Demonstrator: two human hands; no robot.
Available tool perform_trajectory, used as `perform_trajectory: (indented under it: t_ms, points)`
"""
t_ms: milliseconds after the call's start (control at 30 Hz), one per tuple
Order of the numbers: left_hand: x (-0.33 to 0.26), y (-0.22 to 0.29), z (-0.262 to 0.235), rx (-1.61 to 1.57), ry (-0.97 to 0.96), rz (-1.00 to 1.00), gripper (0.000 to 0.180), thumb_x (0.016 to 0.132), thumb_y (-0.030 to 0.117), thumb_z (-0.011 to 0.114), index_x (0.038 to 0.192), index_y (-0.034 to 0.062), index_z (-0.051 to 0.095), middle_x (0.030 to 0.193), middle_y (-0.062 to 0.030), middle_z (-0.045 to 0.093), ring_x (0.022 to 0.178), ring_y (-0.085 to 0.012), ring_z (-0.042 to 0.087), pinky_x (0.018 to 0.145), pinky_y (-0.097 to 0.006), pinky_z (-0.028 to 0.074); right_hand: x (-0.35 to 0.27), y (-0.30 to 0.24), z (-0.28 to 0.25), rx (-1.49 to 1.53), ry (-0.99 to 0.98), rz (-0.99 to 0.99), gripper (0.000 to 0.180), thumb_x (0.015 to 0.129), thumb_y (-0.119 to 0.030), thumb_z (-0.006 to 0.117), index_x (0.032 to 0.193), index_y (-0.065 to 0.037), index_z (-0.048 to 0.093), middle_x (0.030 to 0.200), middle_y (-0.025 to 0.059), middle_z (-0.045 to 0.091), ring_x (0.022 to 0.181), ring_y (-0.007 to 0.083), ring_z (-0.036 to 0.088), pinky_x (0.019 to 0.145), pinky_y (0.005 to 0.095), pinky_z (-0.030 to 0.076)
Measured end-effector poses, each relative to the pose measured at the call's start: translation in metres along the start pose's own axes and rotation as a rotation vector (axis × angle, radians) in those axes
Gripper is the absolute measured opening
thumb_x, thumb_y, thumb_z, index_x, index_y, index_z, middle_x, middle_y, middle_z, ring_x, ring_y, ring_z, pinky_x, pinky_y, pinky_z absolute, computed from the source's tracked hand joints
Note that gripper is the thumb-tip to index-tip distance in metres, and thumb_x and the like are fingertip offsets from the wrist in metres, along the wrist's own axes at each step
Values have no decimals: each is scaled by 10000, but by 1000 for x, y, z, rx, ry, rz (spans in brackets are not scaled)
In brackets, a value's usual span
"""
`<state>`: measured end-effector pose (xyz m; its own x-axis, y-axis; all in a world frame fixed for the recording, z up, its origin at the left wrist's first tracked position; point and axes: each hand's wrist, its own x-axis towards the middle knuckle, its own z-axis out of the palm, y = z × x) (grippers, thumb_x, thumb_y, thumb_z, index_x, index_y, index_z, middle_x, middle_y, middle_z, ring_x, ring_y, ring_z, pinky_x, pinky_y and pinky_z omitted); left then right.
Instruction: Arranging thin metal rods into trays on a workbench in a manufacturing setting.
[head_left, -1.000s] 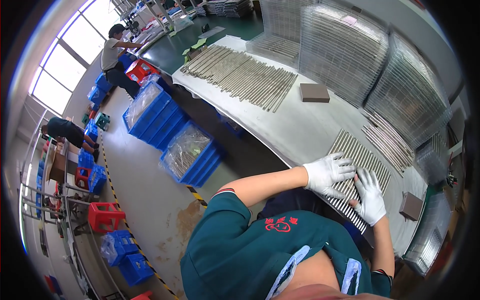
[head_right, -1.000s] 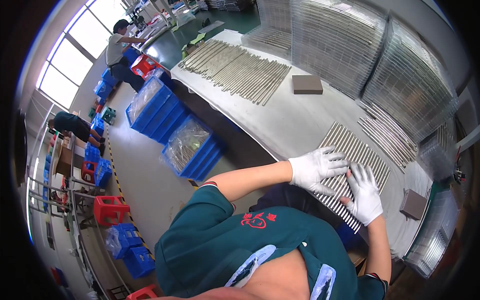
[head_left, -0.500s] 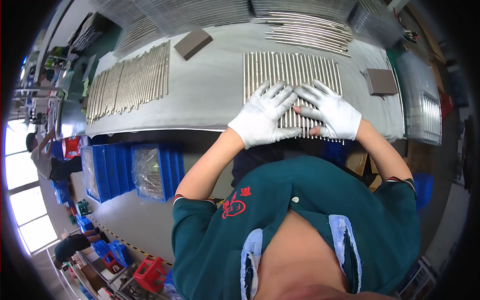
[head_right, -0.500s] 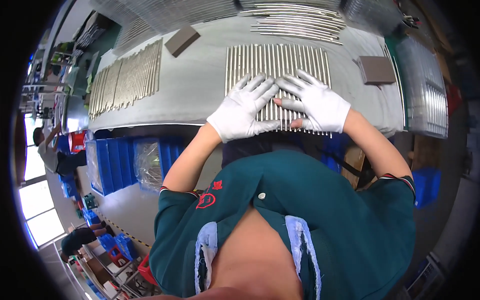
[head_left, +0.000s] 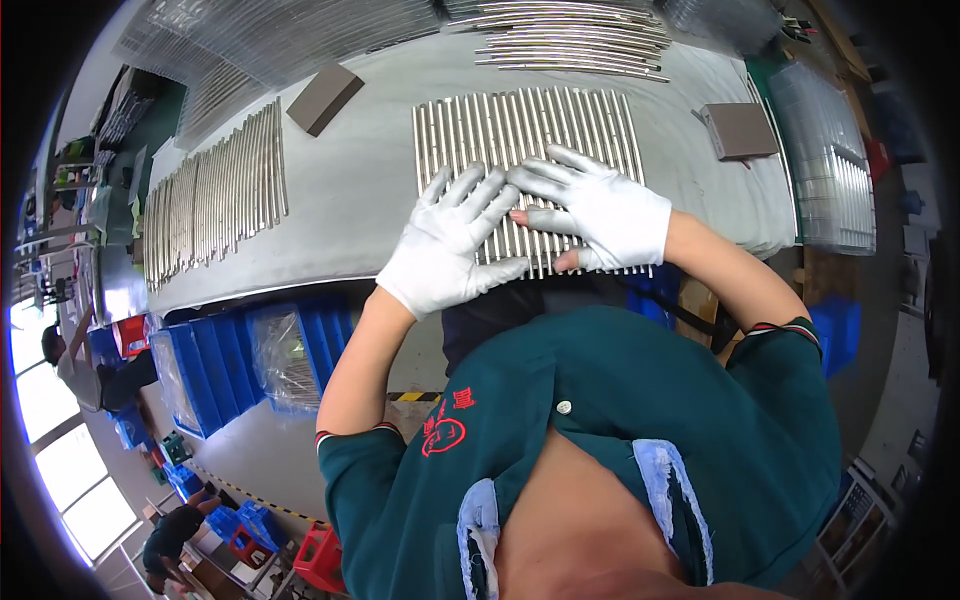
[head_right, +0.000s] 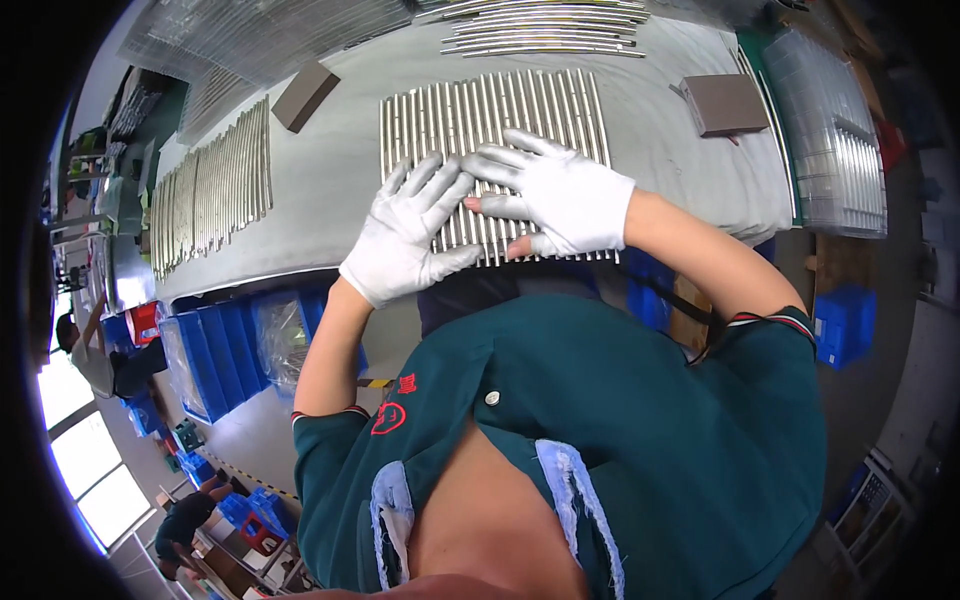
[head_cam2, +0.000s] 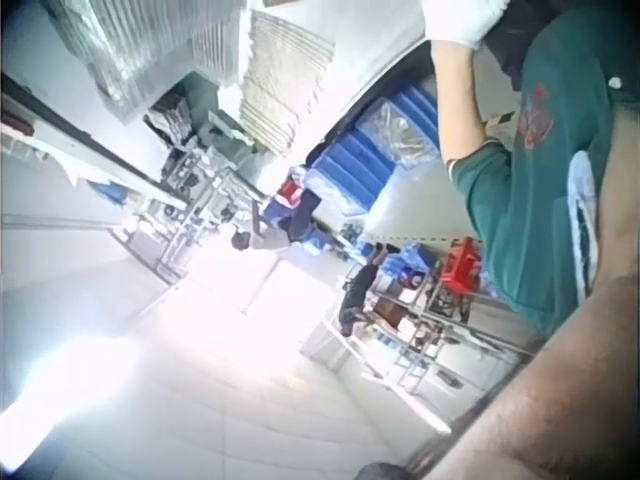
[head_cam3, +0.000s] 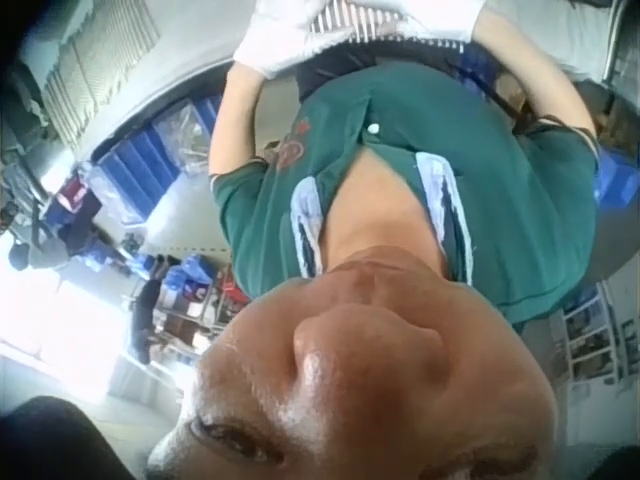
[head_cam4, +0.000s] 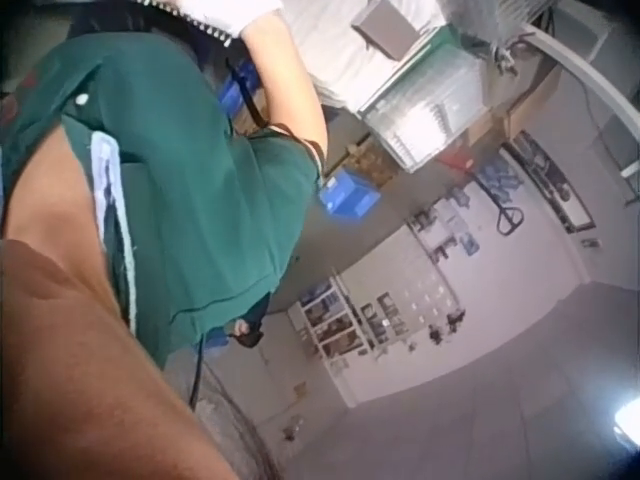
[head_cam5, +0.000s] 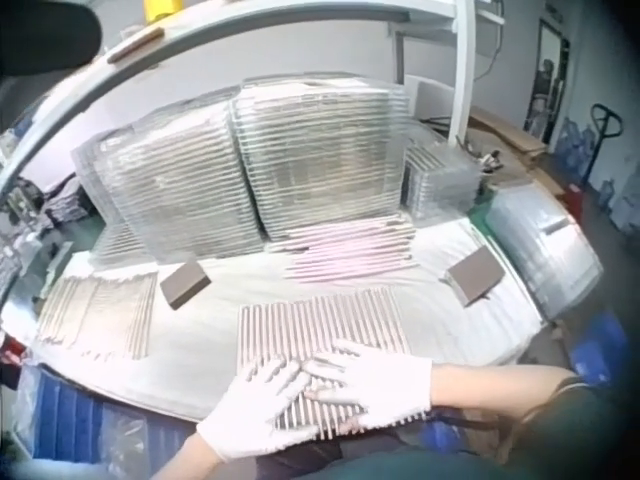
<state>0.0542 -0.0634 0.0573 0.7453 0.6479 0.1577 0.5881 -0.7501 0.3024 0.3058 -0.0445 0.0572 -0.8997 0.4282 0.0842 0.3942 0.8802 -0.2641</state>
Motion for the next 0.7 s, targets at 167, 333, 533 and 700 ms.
perform_trajectory:
  t_ms: [167, 333, 533, 700]
  points:
    - [-5, -3, -1, 45, -25, -16, 803, 780, 583, 609, 1365, 64, 425, 1379, -177, 445, 1279, -386, 401, 1064, -547, 279, 6, 0, 6, -12, 8, -6, 808, 849, -716, 299, 1379, -126, 453, 1457, 232, 331, 1351, 393, 317, 1142, 513, 171]
    - [9, 4, 4, -5, -16, 18, 811, 782, 591, 603, 1362, 51, 431, 1369, -179, 458, 1286, -378, 399, 1077, -538, 266, -12, 5, 0, 11, -11, 23, 796, 855, -715, 290, 1371, -134, 462, 1460, 224, 332, 1347, 397, 322, 1138, 520, 175]
    - [33, 22, 13, -55, -26, 70, 833, 781, 603, 596, 1350, 17, 433, 1374, -199, 452, 1293, -382, 393, 1099, -517, 238, -45, 11, -14, -30, -53, 74, 736, 869, -684, 310, 1333, -149, 508, 1458, 174, 360, 1356, 362, 320, 1139, 514, 181]
    - [38, 25, 16, -93, -14, 100, 834, 780, 600, 595, 1332, -5, 439, 1376, -199, 448, 1297, -382, 388, 1100, -527, 233, -51, 11, -18, -17, -64, 92, 696, 871, -655, 356, 1330, -155, 515, 1453, 179, 366, 1346, 370, 332, 1134, 525, 193]
